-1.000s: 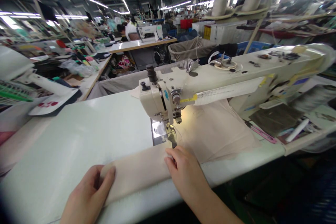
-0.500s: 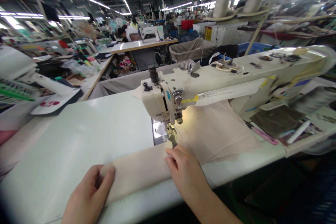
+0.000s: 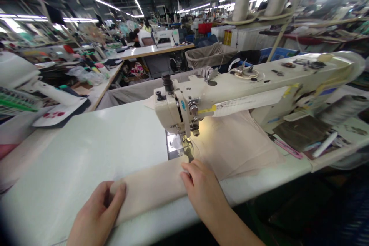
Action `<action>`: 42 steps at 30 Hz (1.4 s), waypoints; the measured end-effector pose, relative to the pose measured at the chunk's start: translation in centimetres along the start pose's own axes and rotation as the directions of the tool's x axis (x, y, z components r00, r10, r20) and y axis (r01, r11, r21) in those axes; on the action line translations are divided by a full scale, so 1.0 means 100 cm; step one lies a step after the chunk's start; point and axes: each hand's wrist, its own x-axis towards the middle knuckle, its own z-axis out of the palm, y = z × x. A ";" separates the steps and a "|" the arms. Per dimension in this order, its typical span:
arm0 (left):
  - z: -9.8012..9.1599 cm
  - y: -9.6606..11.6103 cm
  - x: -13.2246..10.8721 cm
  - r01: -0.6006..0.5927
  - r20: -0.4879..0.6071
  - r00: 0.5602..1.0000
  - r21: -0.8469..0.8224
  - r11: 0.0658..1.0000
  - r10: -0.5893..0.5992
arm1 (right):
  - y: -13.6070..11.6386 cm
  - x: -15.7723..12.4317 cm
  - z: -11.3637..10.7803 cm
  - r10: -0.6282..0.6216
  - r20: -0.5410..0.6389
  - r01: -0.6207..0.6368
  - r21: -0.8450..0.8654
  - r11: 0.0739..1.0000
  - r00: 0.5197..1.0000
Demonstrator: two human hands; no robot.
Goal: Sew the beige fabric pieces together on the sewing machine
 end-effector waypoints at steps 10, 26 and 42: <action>0.005 0.006 -0.003 0.015 -0.066 0.998 -0.110 0.994 -0.023 | 0.016 -0.004 0.003 -0.114 -0.043 0.112 -0.047 0.993 0.993; 0.011 0.003 -0.003 0.024 -0.052 0.998 -0.132 0.991 -0.031 | 0.033 -0.004 0.001 -0.183 -0.012 0.182 -0.058 0.982 0.983; 0.003 -0.002 0.010 -0.668 0.234 0.720 0.492 0.559 0.654 | 0.015 0.009 -0.013 -0.587 0.035 0.567 -0.312 0.762 0.809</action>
